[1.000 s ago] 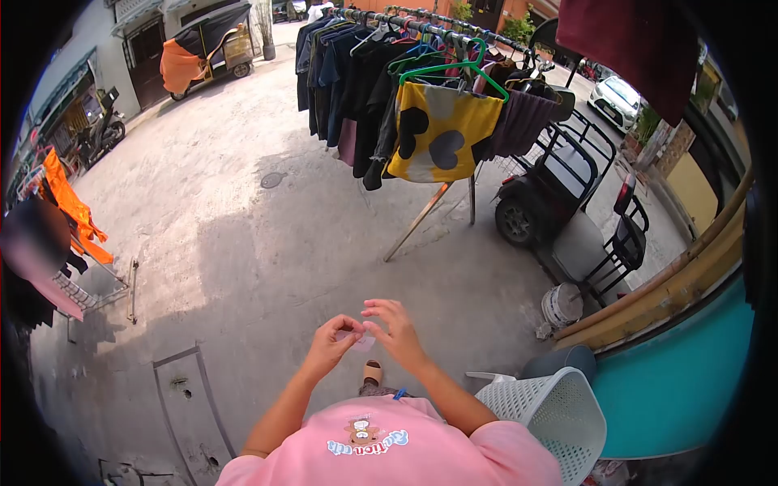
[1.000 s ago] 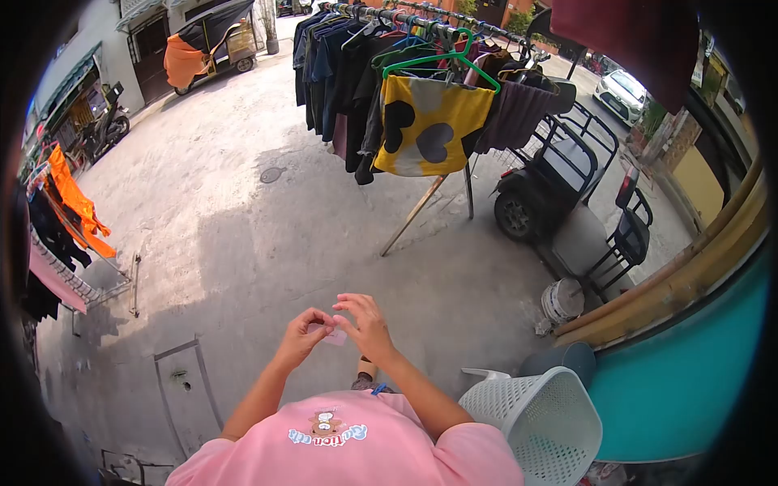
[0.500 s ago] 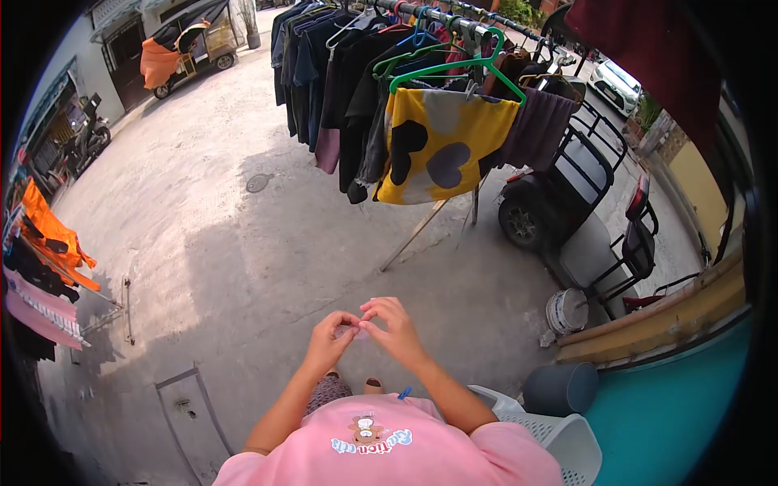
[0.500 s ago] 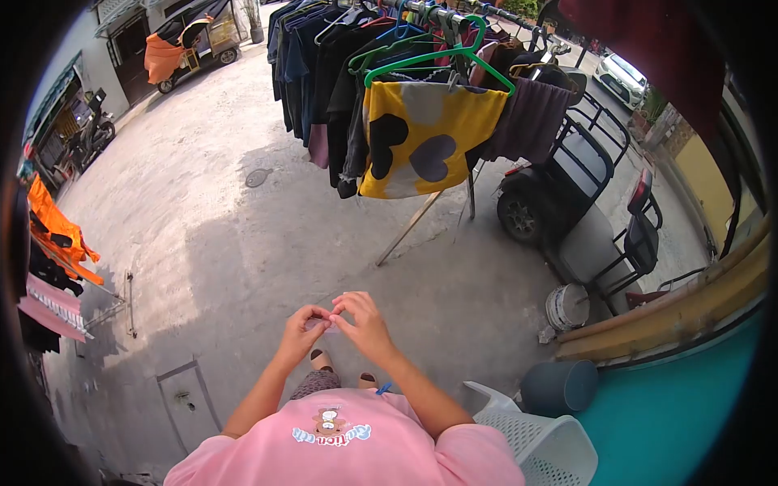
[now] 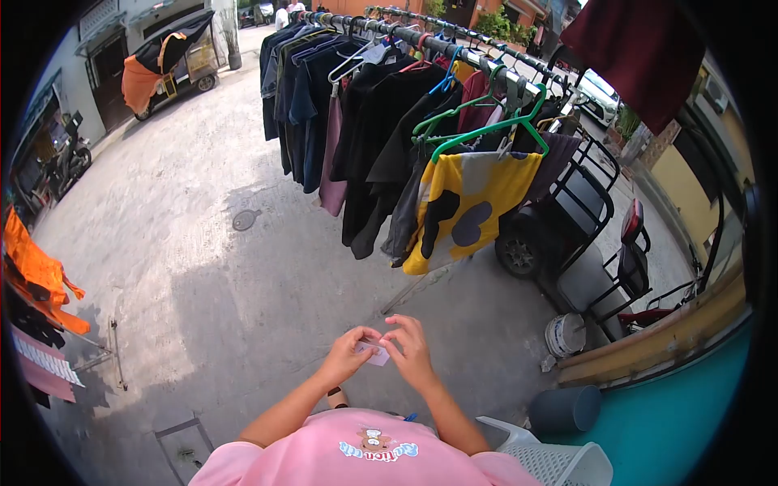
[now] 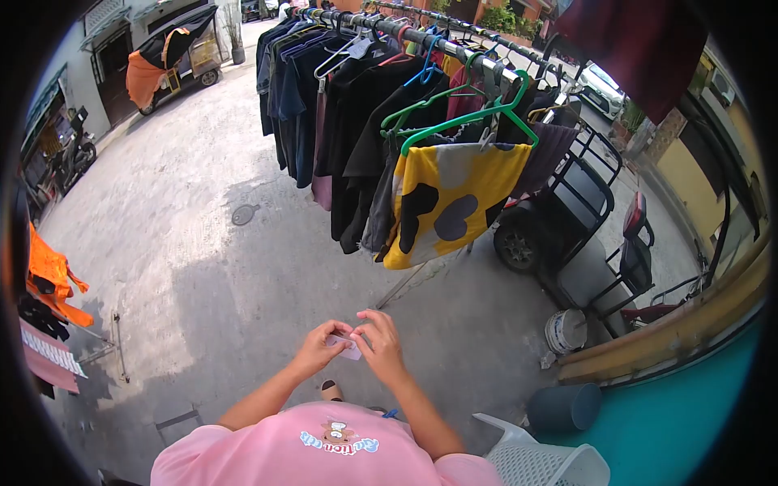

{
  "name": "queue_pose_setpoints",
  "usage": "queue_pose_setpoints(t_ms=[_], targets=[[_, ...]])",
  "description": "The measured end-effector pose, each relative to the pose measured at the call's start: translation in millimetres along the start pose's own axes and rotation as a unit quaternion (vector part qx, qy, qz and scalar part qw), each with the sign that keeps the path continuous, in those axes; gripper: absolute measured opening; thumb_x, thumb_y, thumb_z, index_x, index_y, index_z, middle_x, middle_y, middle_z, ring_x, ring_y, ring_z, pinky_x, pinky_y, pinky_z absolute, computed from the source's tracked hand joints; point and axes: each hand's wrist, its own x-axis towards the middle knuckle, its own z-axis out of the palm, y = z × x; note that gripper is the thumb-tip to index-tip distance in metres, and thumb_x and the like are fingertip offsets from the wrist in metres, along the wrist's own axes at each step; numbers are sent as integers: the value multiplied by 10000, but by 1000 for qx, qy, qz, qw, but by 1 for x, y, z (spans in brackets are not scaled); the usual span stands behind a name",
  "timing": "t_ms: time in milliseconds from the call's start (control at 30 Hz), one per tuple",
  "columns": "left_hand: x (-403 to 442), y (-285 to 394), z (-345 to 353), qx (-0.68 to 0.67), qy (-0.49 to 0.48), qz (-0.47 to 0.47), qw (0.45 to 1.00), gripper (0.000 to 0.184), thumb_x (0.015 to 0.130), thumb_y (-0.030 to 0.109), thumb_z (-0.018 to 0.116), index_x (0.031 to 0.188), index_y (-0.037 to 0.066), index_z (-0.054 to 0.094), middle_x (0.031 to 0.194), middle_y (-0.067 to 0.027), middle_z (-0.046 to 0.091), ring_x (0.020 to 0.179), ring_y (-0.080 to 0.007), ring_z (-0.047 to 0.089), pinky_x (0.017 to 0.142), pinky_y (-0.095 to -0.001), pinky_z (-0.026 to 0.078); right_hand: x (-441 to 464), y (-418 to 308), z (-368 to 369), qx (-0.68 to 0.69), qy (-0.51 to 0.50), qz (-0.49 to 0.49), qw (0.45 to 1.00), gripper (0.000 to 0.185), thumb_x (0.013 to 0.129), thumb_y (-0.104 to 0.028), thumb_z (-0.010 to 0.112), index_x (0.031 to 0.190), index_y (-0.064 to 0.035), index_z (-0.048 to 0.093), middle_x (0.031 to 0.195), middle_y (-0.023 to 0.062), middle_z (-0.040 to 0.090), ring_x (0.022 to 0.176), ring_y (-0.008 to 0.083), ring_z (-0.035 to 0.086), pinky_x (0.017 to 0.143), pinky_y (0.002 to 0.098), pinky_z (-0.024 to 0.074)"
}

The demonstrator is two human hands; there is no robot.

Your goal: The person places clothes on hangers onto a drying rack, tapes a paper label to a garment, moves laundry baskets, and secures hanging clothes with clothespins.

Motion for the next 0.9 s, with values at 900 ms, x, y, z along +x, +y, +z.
queue_pose_setpoints(t_ms=[900], targets=[[215,101,86,-195,-5,102,976,208,815,177,563,884,-20,559,762,-44,603,678,-75,554,633,-213,437,189,77,-183,6,118,-18,993,77,717,-15,622,759,-3,559,787,44,480,673,98,517,558,209,412]])
